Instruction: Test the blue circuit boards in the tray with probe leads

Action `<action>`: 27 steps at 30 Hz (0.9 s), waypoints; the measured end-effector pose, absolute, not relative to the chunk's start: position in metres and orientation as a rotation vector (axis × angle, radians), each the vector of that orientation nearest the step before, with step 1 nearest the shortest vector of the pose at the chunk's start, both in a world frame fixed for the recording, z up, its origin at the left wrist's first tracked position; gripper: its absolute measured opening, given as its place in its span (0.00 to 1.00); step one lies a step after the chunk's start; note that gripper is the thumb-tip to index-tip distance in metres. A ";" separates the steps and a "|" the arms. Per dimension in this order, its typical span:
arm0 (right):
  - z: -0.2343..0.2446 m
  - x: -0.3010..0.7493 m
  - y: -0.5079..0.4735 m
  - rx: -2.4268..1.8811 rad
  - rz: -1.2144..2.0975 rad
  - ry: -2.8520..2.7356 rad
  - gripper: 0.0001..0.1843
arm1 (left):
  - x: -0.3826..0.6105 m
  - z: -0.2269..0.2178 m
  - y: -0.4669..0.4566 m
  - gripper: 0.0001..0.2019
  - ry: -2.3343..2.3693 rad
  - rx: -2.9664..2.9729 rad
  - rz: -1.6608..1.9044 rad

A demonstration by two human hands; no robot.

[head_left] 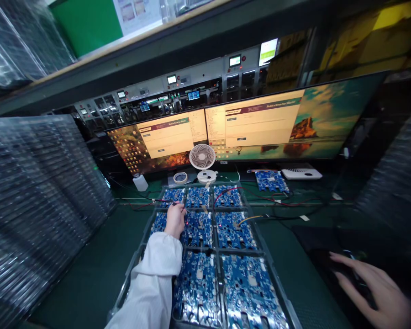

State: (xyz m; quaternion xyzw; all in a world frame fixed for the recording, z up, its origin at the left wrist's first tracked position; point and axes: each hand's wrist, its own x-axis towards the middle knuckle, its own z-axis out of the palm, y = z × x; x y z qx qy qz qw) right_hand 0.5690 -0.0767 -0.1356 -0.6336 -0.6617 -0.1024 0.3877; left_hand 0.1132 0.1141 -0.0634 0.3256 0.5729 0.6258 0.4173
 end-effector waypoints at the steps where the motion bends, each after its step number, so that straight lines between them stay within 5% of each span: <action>1: -0.135 0.570 -0.076 -1.562 -0.286 -1.738 0.15 | 0.115 -0.060 0.113 0.04 1.413 0.755 1.608; 11: -0.137 0.576 -0.076 -1.487 -0.399 -1.851 0.15 | 0.130 -0.045 0.097 0.12 1.149 0.433 1.769; 27: -0.111 0.562 -0.078 -1.521 -0.233 -1.786 0.18 | 0.123 -0.017 0.055 0.06 1.118 0.101 1.429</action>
